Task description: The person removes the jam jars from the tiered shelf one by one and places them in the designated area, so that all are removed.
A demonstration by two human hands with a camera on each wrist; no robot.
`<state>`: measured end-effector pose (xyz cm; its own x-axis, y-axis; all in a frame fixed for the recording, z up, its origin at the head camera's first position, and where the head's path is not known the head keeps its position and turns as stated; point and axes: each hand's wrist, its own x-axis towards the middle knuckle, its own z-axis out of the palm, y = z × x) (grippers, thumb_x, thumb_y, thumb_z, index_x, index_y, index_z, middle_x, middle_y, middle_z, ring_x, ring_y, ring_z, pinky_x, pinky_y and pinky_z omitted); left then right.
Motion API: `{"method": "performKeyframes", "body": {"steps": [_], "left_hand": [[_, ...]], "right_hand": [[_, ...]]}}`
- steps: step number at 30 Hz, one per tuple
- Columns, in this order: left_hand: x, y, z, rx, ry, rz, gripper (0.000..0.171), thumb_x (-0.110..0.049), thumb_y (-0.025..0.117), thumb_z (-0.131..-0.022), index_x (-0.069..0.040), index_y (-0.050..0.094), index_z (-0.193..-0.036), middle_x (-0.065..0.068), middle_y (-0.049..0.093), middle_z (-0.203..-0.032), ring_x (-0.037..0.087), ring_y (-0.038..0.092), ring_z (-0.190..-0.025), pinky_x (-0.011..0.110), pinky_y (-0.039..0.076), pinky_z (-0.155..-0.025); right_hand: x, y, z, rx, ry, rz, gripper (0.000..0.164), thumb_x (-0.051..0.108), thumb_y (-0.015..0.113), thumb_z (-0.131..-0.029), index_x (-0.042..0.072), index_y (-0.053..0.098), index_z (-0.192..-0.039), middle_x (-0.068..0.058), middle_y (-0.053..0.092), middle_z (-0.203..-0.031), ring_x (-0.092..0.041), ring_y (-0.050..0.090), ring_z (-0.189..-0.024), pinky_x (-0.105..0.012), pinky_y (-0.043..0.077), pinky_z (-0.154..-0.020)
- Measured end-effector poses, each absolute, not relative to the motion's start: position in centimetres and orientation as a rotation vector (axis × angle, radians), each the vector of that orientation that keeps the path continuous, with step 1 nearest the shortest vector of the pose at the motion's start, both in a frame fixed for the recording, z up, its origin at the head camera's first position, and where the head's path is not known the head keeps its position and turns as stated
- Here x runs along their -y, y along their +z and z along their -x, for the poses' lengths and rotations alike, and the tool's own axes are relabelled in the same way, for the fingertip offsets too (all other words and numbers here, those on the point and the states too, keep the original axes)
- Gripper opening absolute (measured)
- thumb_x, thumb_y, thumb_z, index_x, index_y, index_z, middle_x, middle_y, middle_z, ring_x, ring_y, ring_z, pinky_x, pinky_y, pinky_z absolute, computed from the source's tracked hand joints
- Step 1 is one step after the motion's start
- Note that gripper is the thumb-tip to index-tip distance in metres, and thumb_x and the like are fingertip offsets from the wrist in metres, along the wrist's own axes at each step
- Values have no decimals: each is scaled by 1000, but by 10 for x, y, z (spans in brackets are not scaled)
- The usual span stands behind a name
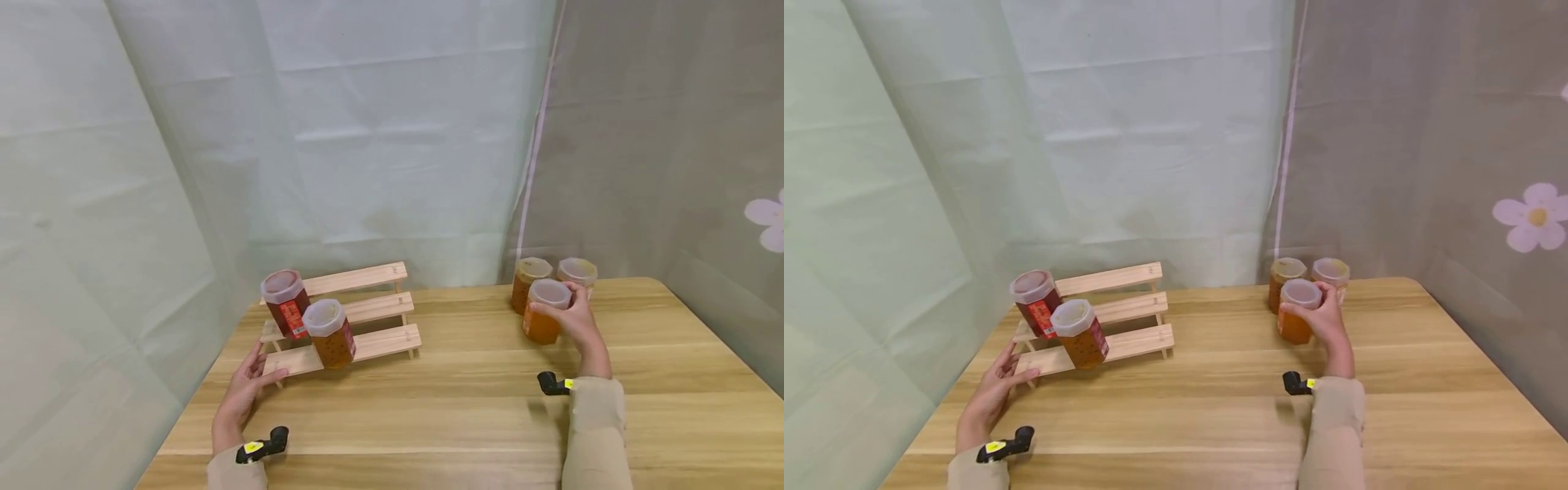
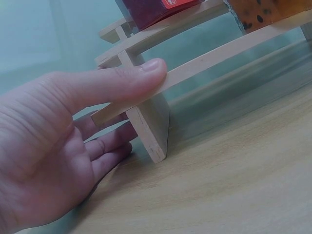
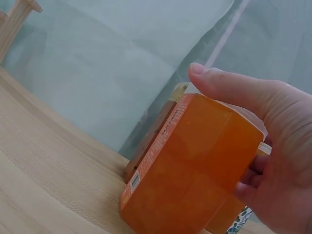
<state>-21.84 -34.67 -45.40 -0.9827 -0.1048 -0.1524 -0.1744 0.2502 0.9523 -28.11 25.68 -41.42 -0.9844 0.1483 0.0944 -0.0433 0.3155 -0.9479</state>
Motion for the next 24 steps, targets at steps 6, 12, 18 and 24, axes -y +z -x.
{"method": "performKeyframes", "body": {"steps": [6,12,18,24], "left_hand": [[347,-455,218,-2446,1856,273,103,-19,72,-88,-22,-5,-157,26,10,-160,43,4,-151,56,7,-123],[346,-453,217,-2442,1870,276,103,-19,73,-88,-22,-3,-158,25,15,-159,42,6,-151,55,9,-123],[346,-453,218,-2442,1879,271,102,-19,73,-88,-22,-2,-158,25,16,-159,41,7,-151,54,9,-123],[348,-454,220,-2436,1878,273,102,-18,72,-89,-24,-4,-157,25,12,-161,41,4,-152,53,7,-124]], "right_hand": [[-257,-412,279,2428,1725,95,89,23,70,-89,0,8,-149,-25,30,-144,-26,40,-123,-16,36,-89],[-254,-405,279,2393,1729,99,87,24,69,-90,1,11,-150,-25,26,-148,-30,38,-126,-19,36,-92],[-247,-396,280,2299,1717,96,84,24,70,-89,-2,15,-148,-27,23,-152,-38,29,-137,-51,29,-115],[-237,-383,277,2199,1703,117,83,25,72,-88,-1,22,-148,-21,29,-154,-36,27,-143,-50,22,-121]]}}
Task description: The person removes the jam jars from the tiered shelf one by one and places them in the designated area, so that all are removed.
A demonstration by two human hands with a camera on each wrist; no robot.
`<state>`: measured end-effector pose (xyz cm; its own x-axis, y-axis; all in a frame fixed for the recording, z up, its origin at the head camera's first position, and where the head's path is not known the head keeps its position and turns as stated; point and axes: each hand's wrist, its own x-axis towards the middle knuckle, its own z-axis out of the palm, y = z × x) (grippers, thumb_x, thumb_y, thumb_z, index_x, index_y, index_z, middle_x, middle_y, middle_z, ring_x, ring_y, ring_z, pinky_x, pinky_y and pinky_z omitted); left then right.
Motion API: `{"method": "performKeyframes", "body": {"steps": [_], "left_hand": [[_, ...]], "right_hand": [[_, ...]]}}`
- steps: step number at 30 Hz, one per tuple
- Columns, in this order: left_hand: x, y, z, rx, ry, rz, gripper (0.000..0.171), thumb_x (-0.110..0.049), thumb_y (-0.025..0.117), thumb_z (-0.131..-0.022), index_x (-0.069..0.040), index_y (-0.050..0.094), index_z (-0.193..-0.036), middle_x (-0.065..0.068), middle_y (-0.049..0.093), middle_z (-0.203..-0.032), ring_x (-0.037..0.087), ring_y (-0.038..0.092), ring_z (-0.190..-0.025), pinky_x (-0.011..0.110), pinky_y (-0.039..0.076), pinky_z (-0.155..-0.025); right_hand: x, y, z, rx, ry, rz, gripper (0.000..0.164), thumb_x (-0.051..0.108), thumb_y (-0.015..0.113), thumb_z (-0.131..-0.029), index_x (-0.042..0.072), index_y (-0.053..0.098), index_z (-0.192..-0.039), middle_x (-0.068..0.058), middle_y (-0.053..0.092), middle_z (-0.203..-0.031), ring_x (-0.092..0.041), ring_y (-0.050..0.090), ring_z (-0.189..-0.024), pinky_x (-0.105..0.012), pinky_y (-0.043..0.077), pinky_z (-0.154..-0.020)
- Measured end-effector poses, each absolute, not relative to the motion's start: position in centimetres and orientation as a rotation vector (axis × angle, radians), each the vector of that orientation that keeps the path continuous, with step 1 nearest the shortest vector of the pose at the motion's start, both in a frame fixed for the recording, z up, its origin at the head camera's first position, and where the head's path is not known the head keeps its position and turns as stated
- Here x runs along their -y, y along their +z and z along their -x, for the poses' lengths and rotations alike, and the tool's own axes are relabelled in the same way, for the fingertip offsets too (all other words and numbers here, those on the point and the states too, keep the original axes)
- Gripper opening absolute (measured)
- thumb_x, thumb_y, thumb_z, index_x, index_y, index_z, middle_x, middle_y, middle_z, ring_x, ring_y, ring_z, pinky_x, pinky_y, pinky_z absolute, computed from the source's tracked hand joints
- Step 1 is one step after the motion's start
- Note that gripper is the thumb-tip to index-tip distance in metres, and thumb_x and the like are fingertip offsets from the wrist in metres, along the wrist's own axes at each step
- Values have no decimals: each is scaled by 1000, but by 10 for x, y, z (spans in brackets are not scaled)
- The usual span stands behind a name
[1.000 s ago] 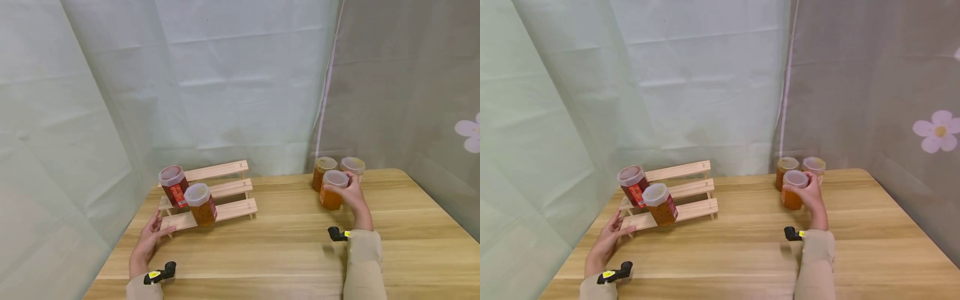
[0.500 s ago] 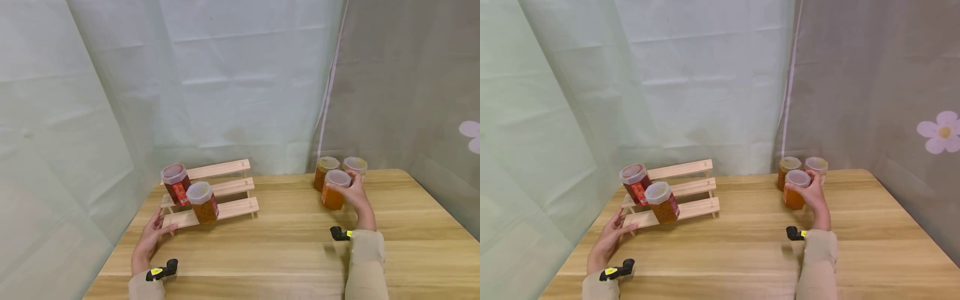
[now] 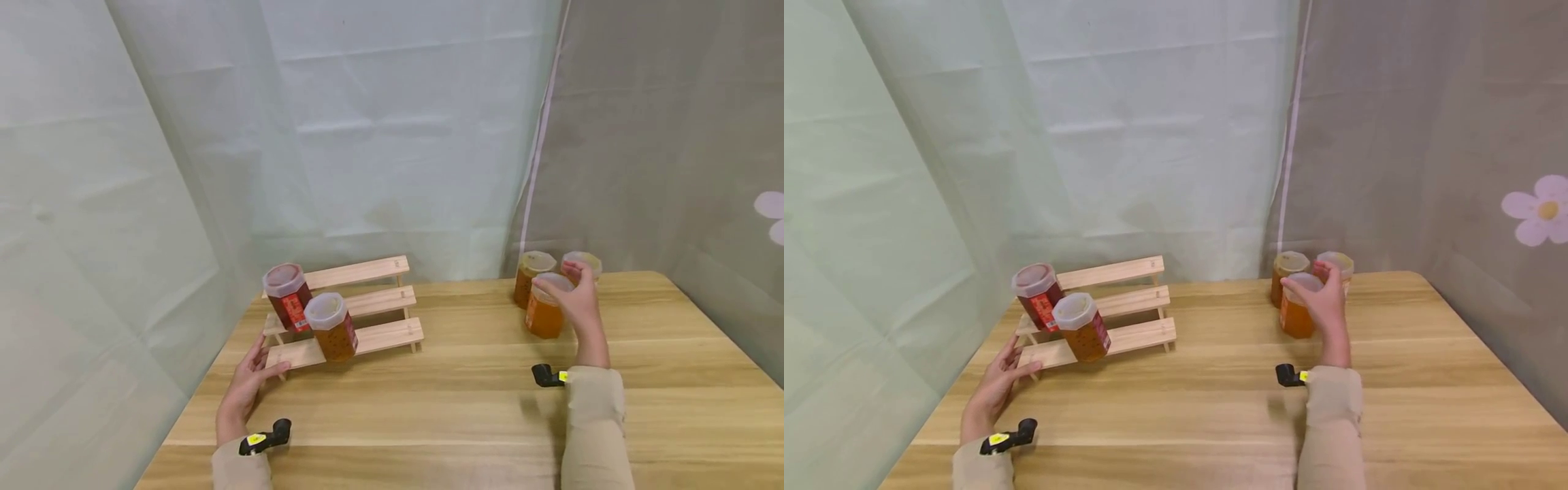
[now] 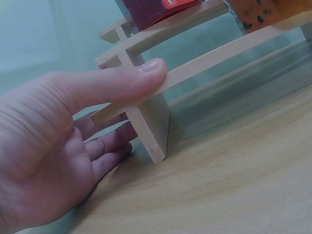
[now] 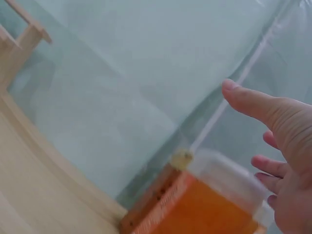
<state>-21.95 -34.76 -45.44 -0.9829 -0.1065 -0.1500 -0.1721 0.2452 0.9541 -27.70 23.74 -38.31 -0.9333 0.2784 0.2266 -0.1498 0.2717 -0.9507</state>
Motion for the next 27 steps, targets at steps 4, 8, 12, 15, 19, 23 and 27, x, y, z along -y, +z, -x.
{"method": "performKeyframes", "body": {"steps": [4,8,12,15,19,23,27], "left_hand": [[349,-454,218,-2438,1865,288,103,-18,71,-89,-24,-6,-157,25,9,-161,41,3,-152,52,7,-124],[348,-452,217,-2446,1871,282,102,-17,71,-89,-23,-5,-157,25,13,-160,42,6,-151,54,9,-123],[346,-452,218,-2448,1868,278,102,-19,72,-89,-23,-3,-158,24,16,-159,42,7,-151,55,9,-123],[346,-452,219,-2451,1869,266,102,-19,72,-88,-22,-2,-158,25,17,-159,41,7,-151,55,9,-123],[347,-452,219,-2452,1886,266,102,-16,71,-89,-22,-3,-158,25,19,-158,41,11,-150,54,11,-123],[347,-454,220,-2445,1898,254,102,-17,72,-88,-21,-3,-158,25,19,-157,42,12,-150,55,12,-123],[347,-455,222,-2441,1907,250,102,-16,72,-88,-21,-2,-158,25,21,-157,42,13,-150,55,13,-123]], "right_hand": [[-225,-371,274,2179,1699,106,86,29,74,-86,4,23,-151,-16,27,-158,-35,24,-147,-52,24,-121],[-207,-361,276,2188,1713,27,85,30,74,-86,7,26,-152,-13,24,-161,-34,21,-148,-53,23,-120],[-184,-360,282,2237,1733,-99,80,29,71,-89,5,29,-152,-15,26,-160,-33,20,-149,-54,19,-122],[-154,-361,286,2253,1812,-190,76,27,70,-91,4,31,-152,-14,31,-159,-31,21,-150,-52,18,-123],[-99,-365,287,2274,1937,-340,75,26,71,-89,7,33,-151,-10,36,-157,-28,27,-149,-47,20,-123],[-39,-360,284,2310,1992,-610,75,30,70,-90,8,33,-151,-10,39,-155,-29,32,-147,-46,25,-122],[16,-342,281,2305,2121,-805,69,25,66,-93,7,34,-151,-10,41,-154,-29,39,-143,-42,34,-118]]}}
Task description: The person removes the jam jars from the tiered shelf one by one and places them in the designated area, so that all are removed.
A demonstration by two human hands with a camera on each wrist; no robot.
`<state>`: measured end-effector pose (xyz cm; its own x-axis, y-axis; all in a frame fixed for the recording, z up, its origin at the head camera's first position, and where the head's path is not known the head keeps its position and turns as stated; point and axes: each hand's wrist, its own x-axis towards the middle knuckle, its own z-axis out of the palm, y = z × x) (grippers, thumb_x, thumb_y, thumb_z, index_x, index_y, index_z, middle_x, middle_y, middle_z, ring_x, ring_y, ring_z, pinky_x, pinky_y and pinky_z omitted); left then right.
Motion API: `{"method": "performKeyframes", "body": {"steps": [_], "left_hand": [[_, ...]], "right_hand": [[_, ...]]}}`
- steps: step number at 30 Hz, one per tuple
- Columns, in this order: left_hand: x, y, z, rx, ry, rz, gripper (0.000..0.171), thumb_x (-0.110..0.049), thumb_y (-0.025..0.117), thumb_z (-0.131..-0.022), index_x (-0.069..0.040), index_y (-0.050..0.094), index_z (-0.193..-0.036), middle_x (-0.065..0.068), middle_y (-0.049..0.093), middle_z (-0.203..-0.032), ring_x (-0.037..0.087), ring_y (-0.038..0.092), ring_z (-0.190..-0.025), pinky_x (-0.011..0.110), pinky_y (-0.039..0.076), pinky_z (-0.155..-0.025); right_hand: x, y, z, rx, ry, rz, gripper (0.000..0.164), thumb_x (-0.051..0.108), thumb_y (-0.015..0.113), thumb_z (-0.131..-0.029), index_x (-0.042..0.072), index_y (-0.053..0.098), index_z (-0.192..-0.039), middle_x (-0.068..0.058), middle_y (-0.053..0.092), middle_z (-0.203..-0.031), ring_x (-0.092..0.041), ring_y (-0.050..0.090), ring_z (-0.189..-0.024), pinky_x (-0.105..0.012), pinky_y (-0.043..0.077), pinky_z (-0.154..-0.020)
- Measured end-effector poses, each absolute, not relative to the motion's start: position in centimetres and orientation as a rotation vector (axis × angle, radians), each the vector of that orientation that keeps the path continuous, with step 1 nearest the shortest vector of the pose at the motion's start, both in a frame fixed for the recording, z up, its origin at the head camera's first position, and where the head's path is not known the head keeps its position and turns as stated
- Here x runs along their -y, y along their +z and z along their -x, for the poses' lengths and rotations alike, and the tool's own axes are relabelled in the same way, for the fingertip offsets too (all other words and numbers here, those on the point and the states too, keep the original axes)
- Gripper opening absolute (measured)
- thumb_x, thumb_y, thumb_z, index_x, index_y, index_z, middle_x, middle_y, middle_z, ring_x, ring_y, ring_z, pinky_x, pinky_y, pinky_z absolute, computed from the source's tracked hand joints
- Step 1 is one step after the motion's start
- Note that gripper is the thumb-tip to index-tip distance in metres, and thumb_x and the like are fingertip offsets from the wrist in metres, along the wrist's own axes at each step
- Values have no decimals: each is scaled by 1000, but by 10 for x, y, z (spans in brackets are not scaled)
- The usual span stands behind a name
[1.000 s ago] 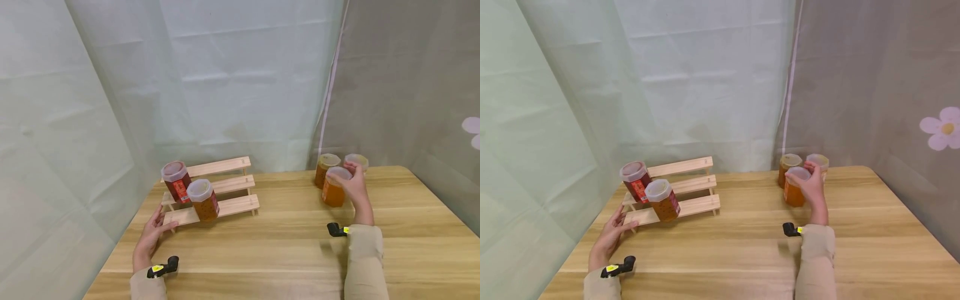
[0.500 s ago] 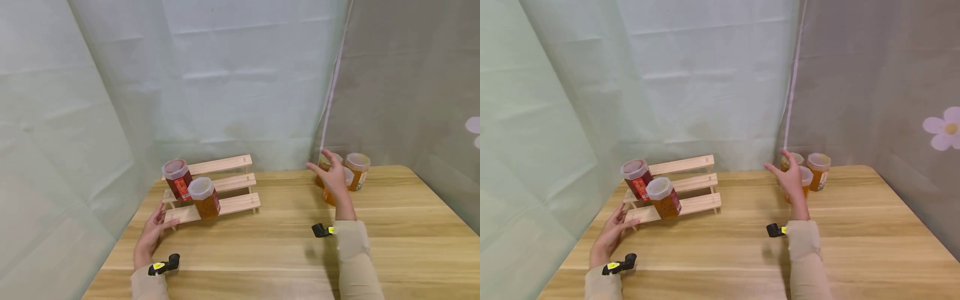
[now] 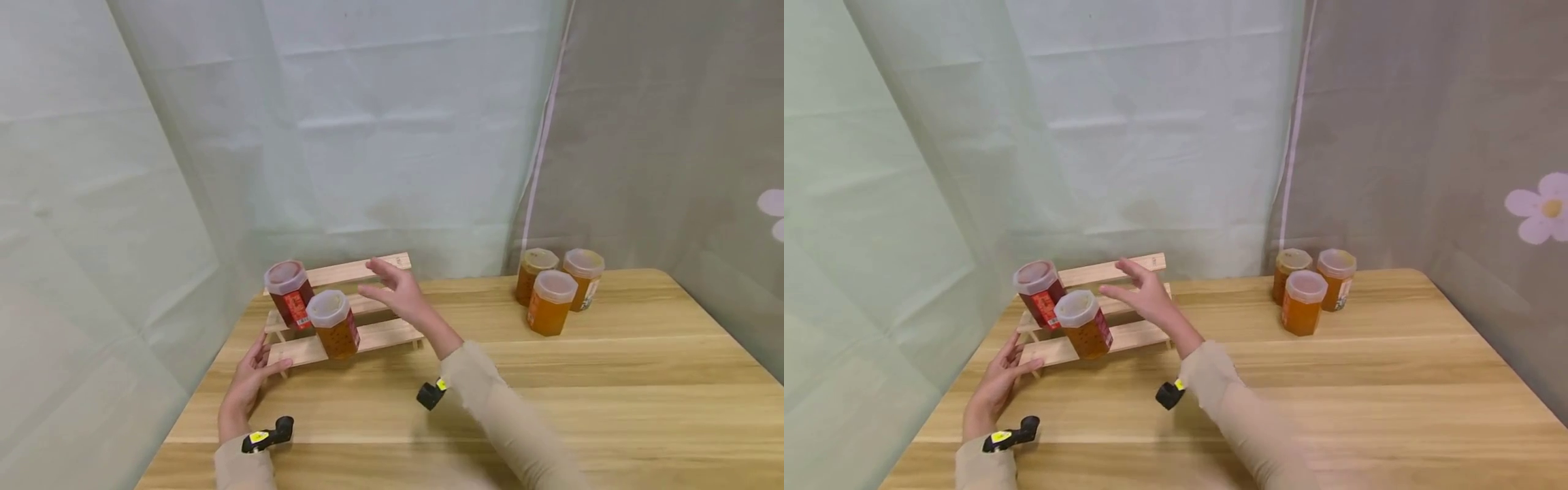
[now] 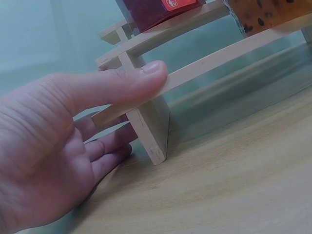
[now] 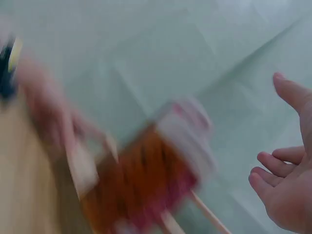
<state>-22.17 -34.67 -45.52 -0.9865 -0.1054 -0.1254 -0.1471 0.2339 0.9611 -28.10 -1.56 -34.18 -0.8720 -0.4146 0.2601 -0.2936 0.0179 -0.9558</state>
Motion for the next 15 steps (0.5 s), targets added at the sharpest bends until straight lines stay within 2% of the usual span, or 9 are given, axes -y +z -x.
{"method": "performKeyframes", "body": {"steps": [5,8,12,15], "left_hand": [[347,-456,221,-2439,1907,247,102,-17,72,-88,-22,-2,-158,25,20,-157,42,12,-150,55,12,-123],[349,-456,219,-2442,1914,235,102,-15,72,-88,-21,-3,-158,26,19,-156,43,11,-150,56,11,-122],[350,-456,218,-2438,1913,251,102,-13,71,-89,-21,-3,-158,25,20,-156,42,12,-150,55,12,-122],[351,-454,219,-2445,1900,246,102,-16,72,-88,-21,-3,-158,25,17,-158,43,10,-150,56,12,-122]], "right_hand": [[69,-316,284,-1973,-2073,666,66,24,64,-94,9,35,-151,-7,44,-153,-24,43,-141,-40,36,-116],[102,-305,285,-1953,-2112,618,68,29,66,-93,11,36,-151,-4,46,-151,-21,42,-141,-39,35,-117],[140,-306,285,-2045,-2125,516,73,37,70,-89,15,39,-150,-1,48,-150,-19,43,-140,-37,38,-115],[155,-312,286,-2174,-2107,460,73,36,72,-87,16,39,-150,1,47,-151,-20,42,-141,-37,40,-113]]}}
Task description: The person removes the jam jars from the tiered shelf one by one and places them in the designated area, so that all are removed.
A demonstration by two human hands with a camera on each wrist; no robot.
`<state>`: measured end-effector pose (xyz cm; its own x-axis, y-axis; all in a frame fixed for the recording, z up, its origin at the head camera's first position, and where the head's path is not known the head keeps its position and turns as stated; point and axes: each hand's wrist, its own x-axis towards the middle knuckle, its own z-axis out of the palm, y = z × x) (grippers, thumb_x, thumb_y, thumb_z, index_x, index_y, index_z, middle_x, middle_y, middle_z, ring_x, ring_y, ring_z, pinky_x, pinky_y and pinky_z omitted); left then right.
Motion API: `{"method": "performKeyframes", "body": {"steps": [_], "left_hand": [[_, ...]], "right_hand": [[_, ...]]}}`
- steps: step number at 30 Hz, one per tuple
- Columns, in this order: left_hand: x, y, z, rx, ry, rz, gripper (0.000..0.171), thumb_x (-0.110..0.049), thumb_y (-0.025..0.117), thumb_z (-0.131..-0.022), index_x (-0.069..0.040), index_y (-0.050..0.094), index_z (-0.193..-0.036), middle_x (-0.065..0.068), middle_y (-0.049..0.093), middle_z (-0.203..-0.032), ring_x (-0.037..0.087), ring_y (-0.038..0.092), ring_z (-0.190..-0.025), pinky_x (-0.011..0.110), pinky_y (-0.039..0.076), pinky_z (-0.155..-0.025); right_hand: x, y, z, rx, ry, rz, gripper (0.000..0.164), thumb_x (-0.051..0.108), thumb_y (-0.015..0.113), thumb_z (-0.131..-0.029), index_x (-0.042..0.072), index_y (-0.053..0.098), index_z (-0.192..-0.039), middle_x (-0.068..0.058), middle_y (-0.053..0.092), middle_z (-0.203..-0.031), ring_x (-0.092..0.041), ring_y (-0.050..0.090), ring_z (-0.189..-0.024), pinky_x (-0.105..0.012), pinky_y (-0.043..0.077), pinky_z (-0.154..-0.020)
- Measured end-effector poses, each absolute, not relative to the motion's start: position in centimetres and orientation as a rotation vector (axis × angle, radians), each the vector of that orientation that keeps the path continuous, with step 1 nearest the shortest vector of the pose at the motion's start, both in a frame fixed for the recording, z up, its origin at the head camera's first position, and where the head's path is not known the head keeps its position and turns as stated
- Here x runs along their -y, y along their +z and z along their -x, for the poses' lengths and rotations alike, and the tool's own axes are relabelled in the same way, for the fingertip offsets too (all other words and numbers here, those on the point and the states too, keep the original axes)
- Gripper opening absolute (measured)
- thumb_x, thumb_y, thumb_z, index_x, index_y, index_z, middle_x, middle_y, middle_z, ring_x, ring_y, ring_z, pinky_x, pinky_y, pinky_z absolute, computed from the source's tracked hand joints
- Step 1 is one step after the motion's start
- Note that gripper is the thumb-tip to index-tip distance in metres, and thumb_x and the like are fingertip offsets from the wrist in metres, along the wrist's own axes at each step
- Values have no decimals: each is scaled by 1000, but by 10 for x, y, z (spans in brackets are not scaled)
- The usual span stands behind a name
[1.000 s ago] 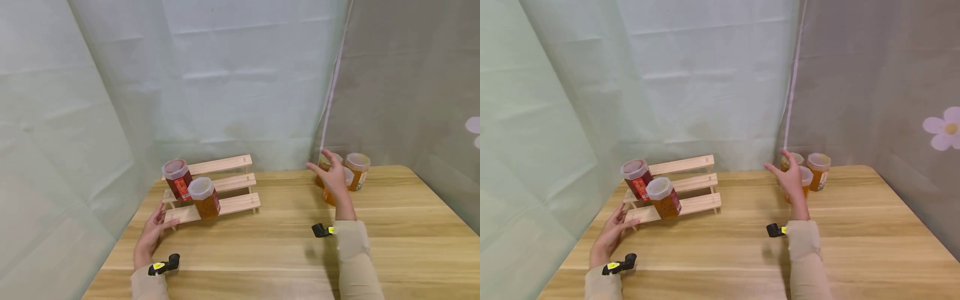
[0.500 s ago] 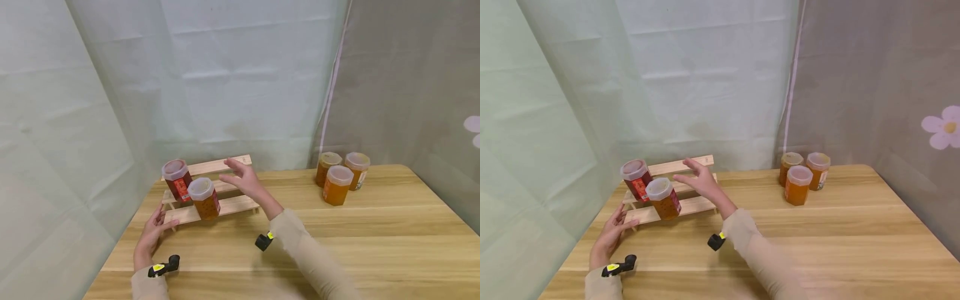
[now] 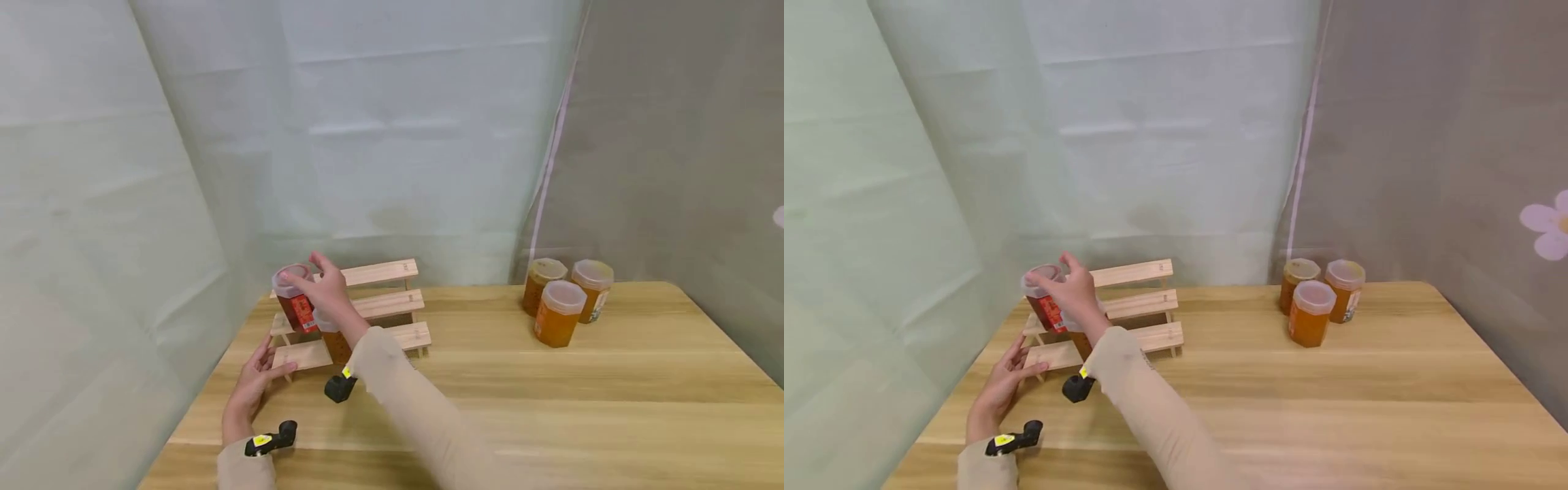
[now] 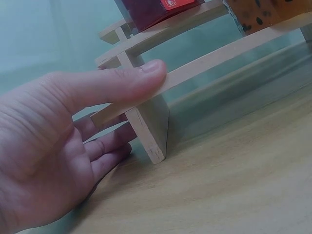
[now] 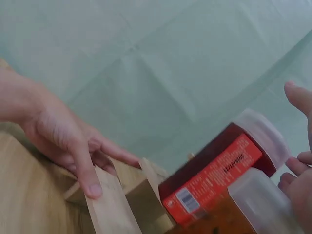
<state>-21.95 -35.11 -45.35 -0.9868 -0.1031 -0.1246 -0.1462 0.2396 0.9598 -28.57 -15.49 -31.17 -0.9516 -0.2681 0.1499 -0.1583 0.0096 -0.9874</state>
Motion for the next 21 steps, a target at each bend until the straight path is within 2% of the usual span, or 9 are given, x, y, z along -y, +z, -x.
{"method": "performKeyframes", "body": {"steps": [5,9,11,12,14,17,19,20,21], "left_hand": [[346,-453,221,-2447,1899,228,102,-16,71,-89,-22,-4,-158,26,13,-159,42,8,-150,54,12,-123],[350,-454,217,-2457,1883,259,100,-15,69,-90,-23,-4,-158,21,21,-157,34,21,-147,28,31,-115],[351,-453,216,-2457,1885,271,99,-15,69,-90,-24,-4,-158,18,22,-156,30,23,-146,24,32,-113],[352,-453,216,-2455,1892,271,99,-15,69,-90,-24,-3,-158,18,23,-156,30,23,-147,24,31,-114],[352,-454,215,-2442,1914,258,100,-14,70,-90,-23,-3,-158,20,21,-156,33,18,-149,35,24,-122],[351,-455,214,-2427,1937,233,101,-12,70,-89,-21,-3,-158,23,18,-157,39,12,-150,51,13,-123],[348,-456,214,-2437,1925,234,101,-14,70,-89,-21,-3,-158,22,21,-156,38,17,-149,47,20,-122],[347,-457,214,-2441,1921,236,100,-14,70,-89,-22,-3,-158,21,23,-155,37,20,-148,39,26,-120],[346,-457,215,-2451,1915,241,100,-15,71,-89,-23,-1,-158,18,29,-153,29,30,-144,31,32,-116]], "right_hand": [[155,-321,289,-2272,-2056,486,77,39,73,-86,17,38,-150,2,45,-152,-21,40,-142,-39,41,-112],[160,-322,290,-2289,-1977,526,83,44,75,-83,18,36,-151,2,44,-152,-18,41,-141,-38,42,-112],[163,-321,290,-2317,-1942,530,86,44,77,-80,18,36,-151,1,46,-150,-19,44,-138,-37,44,-109],[165,-321,290,-2340,-1920,534,87,44,78,-80,18,37,-151,1,46,-150,-19,45,-137,-36,45,-108],[167,-320,291,-2395,-1862,560,89,44,80,-78,17,37,-151,-1,49,-147,-20,51,-130,-32,48,-103],[169,-320,291,-2473,-1778,587,93,45,82,-75,15,38,-150,-4,56,-139,-18,58,-118,-27,51,-93],[168,-320,290,-2507,-1730,594,94,46,83,-74,15,38,-150,-4,59,-134,-17,60,-111,-26,52,-89],[168,-320,290,-2517,-1715,591,93,46,83,-74,16,39,-150,-4,60,-132,-16,61,-108,-26,52,-87],[167,-320,290,-2523,-1703,584,93,47,83,-73,16,39,-149,-3,61,-131,-15,61,-106,-26,52,-86]]}}
